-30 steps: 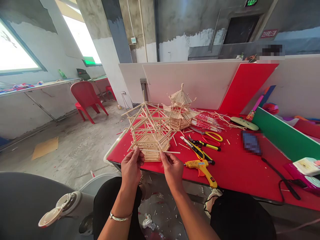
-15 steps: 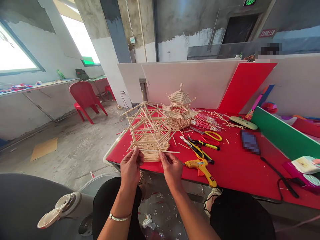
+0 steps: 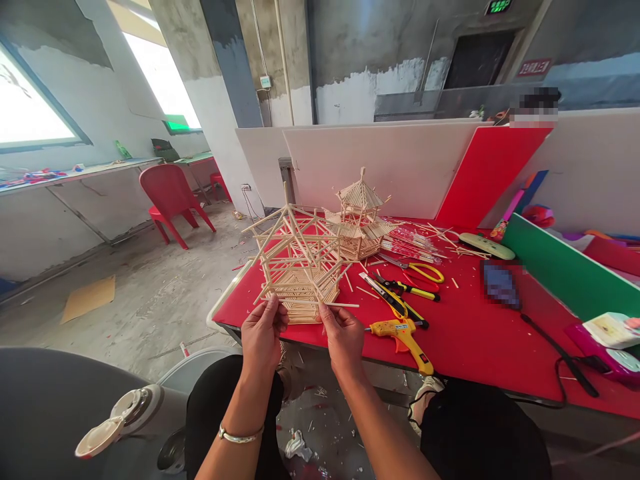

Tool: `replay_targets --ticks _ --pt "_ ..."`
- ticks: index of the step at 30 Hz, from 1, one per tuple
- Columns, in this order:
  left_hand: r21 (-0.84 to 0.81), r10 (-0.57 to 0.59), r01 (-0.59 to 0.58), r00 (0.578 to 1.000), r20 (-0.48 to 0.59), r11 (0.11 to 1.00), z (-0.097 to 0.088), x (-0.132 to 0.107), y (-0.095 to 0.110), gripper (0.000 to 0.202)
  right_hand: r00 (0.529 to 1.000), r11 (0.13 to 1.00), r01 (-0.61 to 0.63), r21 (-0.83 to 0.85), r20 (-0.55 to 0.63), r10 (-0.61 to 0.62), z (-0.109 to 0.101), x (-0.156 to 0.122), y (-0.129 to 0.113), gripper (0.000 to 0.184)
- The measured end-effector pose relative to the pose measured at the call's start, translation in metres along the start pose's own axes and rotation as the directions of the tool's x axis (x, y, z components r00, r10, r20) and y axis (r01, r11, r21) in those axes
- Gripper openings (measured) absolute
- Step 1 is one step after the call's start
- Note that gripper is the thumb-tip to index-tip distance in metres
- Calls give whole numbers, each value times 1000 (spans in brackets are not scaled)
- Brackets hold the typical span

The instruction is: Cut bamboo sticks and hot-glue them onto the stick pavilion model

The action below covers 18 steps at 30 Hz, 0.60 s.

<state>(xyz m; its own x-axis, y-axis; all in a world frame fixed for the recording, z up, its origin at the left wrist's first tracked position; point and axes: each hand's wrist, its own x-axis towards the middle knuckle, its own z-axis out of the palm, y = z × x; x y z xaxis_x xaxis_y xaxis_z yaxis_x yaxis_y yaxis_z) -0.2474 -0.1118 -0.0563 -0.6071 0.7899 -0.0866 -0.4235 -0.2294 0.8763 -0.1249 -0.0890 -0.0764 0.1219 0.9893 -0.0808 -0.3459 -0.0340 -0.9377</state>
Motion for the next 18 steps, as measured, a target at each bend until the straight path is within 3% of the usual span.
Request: replay_targets --ticks 6,10,12,13,14,16,17,18 --pt "-4 -46 46 999 1 999 0 -6 2 36 998 997 -56 57 -18 57 -2 -2 1 37" --pt "15 -144 143 988 60 990 -13 -14 2 32 997 997 -74 33 11 73 -15 -6 0 35" --pt "111 -50 47 999 17 993 -24 -18 3 31 998 999 -48 -11 48 49 -25 -9 -3 34" --pt "208 76 -71 997 -16 975 -28 -21 4 31 997 999 -26 -46 73 29 -30 -10 -5 34" --pt "333 240 -219 971 -22 917 -31 -24 6 30 995 996 1 -90 104 8 -36 -11 -8 33" --pt "578 507 -492 849 150 651 -32 -32 12 23 982 980 55 -189 189 -19 -45 -14 -14 33" --pt "635 542 -589 785 301 500 -29 -37 14 18 971 969 79 -234 238 -22 -49 -15 -18 32" --pt "638 486 -660 741 464 396 -24 -42 16 14 958 957 101 -273 286 -19 -52 -16 -21 32"
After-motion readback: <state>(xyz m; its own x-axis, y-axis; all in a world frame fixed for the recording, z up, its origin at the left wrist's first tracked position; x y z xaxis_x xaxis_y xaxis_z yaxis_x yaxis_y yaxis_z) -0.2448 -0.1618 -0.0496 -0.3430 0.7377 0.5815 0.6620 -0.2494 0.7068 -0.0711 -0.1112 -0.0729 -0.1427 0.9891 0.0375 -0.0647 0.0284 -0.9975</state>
